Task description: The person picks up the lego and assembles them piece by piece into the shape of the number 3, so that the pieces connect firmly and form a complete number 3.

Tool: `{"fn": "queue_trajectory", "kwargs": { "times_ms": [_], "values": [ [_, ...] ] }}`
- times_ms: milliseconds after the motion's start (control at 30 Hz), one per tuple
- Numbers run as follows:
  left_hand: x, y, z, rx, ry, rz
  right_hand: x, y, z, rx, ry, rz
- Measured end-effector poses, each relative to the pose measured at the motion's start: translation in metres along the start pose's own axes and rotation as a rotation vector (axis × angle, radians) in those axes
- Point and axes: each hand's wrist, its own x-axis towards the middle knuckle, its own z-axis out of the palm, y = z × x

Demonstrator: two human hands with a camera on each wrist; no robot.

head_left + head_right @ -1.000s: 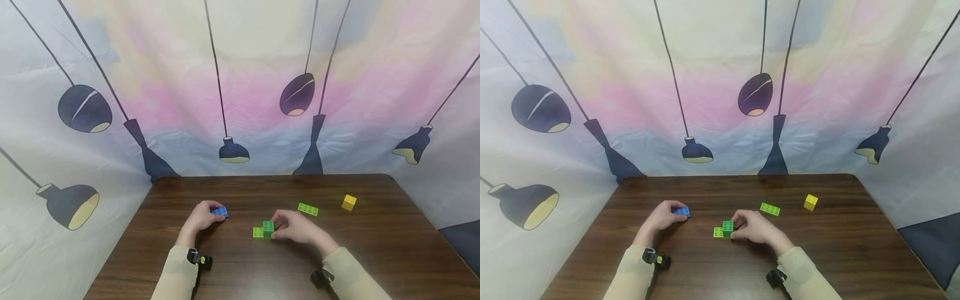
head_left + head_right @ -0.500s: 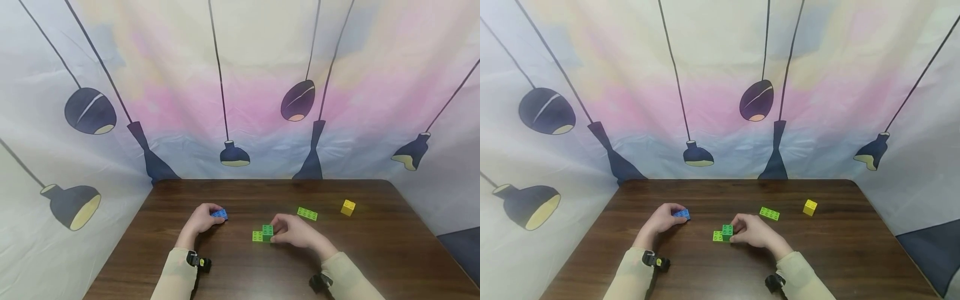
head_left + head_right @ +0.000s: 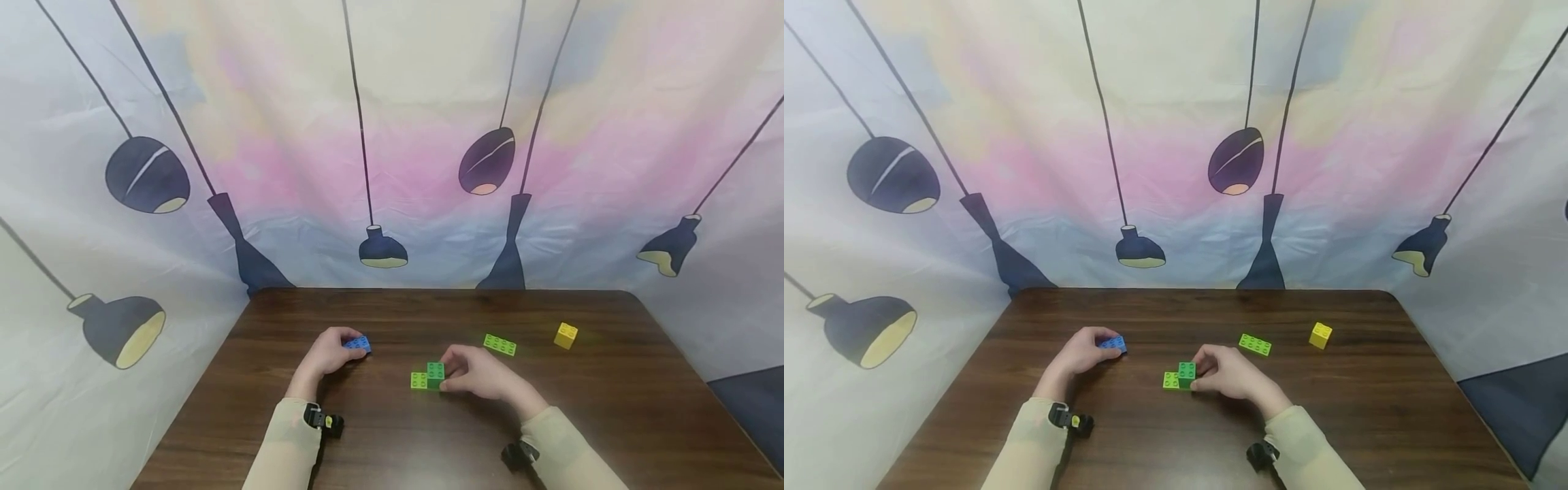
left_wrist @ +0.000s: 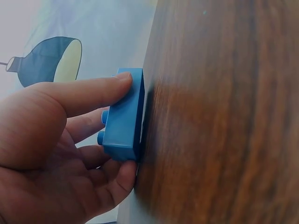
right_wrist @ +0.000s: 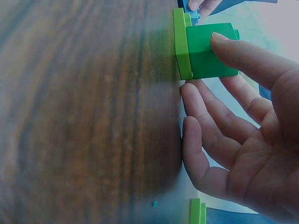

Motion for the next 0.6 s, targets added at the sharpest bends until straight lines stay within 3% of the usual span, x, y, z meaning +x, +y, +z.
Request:
{"fn": "queue_trajectory", "kwargs": {
  "times_ms": [267,600],
  "values": [
    [-0.001,0.006,0.0,-0.007,-0.008,0.022,0.001,0.002,0.001,0.003,0.005,0.002],
    [-0.01,0.04,0.01,0.004,-0.042,0.226,0.001,0.001,0.001,0.002,0.008,0.012]
  ]
}}
